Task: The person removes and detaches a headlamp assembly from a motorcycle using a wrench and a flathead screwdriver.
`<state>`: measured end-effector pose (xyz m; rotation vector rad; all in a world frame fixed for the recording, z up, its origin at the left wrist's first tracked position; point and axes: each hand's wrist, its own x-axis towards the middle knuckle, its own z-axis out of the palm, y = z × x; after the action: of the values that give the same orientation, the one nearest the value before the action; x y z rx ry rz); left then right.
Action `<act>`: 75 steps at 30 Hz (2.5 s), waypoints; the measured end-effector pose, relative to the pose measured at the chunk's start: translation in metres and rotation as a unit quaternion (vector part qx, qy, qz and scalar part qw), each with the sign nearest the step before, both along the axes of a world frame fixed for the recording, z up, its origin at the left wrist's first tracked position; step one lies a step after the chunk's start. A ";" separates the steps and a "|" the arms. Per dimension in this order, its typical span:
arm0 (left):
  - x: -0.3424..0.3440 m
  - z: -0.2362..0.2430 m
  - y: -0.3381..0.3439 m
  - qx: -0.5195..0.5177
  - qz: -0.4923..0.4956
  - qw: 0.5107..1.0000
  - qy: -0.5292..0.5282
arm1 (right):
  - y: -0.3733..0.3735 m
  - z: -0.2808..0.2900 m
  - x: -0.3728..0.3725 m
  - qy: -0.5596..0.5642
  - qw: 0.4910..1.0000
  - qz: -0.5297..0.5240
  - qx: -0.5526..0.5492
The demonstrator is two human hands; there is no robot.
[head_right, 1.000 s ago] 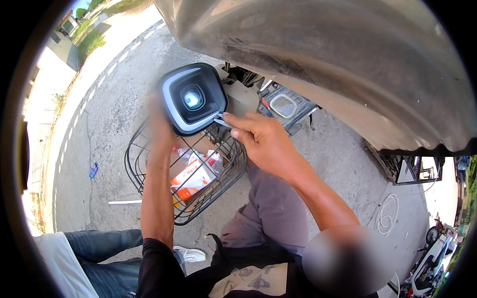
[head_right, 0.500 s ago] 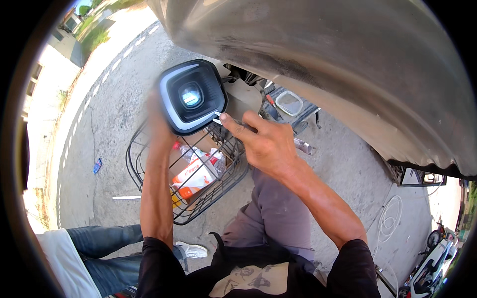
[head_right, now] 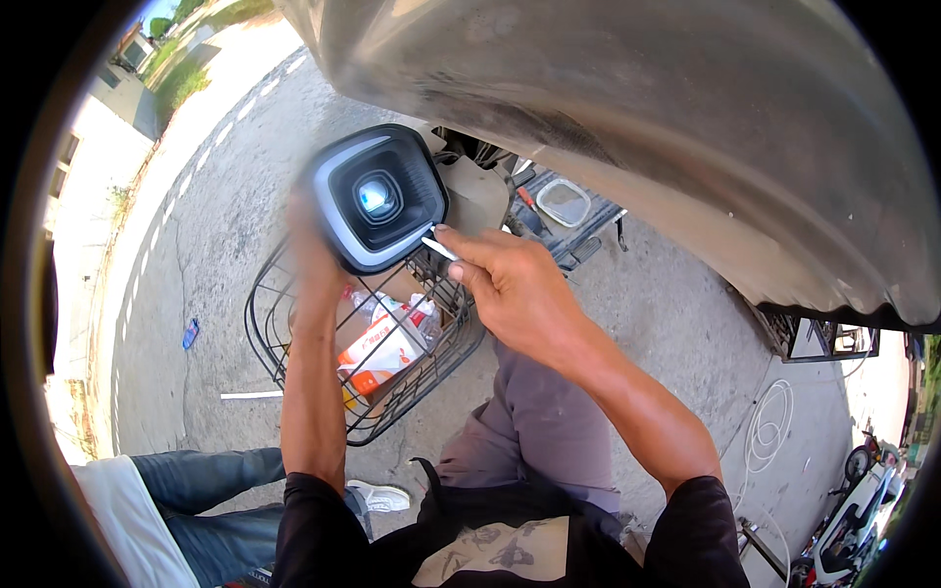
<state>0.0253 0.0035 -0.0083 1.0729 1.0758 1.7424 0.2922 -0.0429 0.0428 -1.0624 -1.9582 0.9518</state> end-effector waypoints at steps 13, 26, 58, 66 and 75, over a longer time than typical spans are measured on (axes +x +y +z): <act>-0.014 -0.020 0.002 -0.044 -0.010 0.999 -0.005 | 0.019 -0.041 0.013 -0.118 0.952 -0.003 0.281; -0.001 0.000 0.001 -0.036 0.029 0.999 0.016 | 0.019 -0.026 0.018 -0.141 0.948 0.011 0.285; -0.006 0.000 0.004 -0.054 0.017 0.998 -0.022 | 0.005 -0.033 -0.005 -0.111 0.960 -0.032 0.255; 0.005 0.024 -0.006 -0.081 -0.018 0.992 -0.094 | -0.006 0.000 -0.008 -0.037 0.996 0.002 0.081; -0.005 -0.011 0.010 -0.013 0.033 0.999 -0.017 | -0.023 0.023 -0.020 -0.159 0.980 -0.024 0.113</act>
<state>0.0204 0.0136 -0.0195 0.9991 1.1209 1.7877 0.2718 -0.0656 0.0663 -1.1791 -2.2252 0.5408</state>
